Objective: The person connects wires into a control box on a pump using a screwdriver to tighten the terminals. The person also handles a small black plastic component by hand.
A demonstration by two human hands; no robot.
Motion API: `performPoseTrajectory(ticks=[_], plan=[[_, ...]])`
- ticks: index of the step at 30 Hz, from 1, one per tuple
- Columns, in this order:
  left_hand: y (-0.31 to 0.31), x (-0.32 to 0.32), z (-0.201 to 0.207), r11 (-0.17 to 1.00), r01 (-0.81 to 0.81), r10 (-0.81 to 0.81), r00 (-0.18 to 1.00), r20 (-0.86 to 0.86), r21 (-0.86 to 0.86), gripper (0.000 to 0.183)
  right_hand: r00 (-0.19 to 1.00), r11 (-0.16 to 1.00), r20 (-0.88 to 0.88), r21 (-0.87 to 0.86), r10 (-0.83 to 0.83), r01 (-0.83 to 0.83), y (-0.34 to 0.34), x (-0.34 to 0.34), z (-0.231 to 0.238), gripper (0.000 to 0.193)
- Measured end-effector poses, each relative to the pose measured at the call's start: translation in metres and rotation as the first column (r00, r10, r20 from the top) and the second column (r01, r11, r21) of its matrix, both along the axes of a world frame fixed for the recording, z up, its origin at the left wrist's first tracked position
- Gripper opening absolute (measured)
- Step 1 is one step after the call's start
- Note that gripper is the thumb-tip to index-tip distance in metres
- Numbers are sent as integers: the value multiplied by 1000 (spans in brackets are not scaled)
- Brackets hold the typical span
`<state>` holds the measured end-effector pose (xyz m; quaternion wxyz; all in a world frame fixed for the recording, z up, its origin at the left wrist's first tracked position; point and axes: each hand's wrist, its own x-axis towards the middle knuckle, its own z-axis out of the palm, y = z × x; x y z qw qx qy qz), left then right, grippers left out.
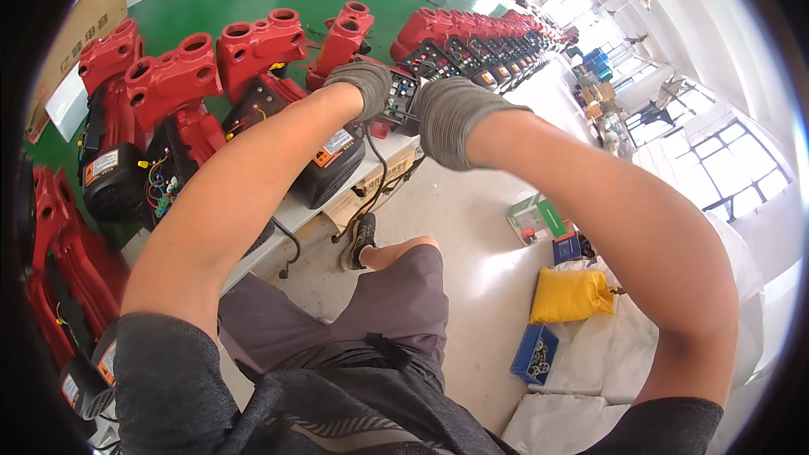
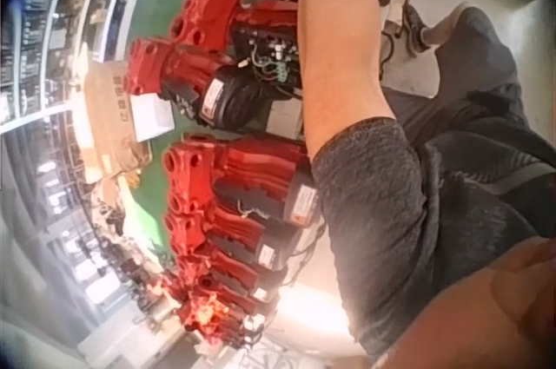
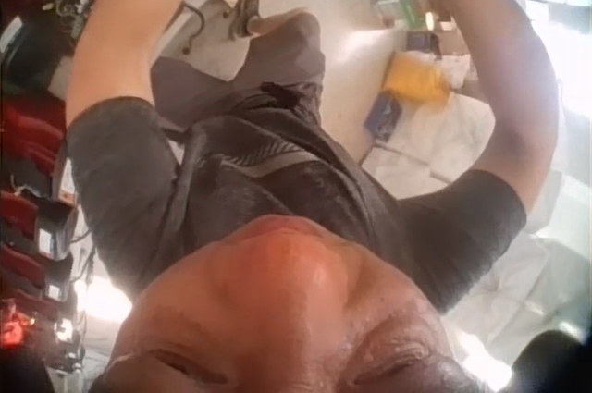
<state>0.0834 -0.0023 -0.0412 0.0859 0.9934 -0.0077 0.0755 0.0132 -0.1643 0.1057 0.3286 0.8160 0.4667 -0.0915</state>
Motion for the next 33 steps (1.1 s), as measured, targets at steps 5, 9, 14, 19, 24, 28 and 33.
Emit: performPoseTrajectory(ticks=[5,9,14,19,24,28,33], plan=[[3,0,-6,998,6,-7,1000,-5,-61,25,989,994,109,-11,105,-104,-7,15,-24,25],[3,-3,-3,997,4,-3,1000,4,-77,25,986,980,167,-198,25,9,12,-26,-14,30],[-1,-3,2,995,-9,8,1000,-11,-103,25,854,884,-258,2,-452,468,6,10,-16,44],[2,0,-2,991,-1,5,1000,27,-132,26,448,437,-570,166,-689,884,11,-18,4,46],[9,3,-9,994,-3,6,1000,26,-111,27,457,408,-620,232,-637,883,11,-22,3,43],[-2,5,2,997,23,-23,1000,12,-68,26,510,624,-733,150,-450,766,-39,46,-27,35],[6,-5,-8,989,-5,6,1000,6,-150,26,999,1000,36,-11,-14,14,-40,-19,-6,35]])
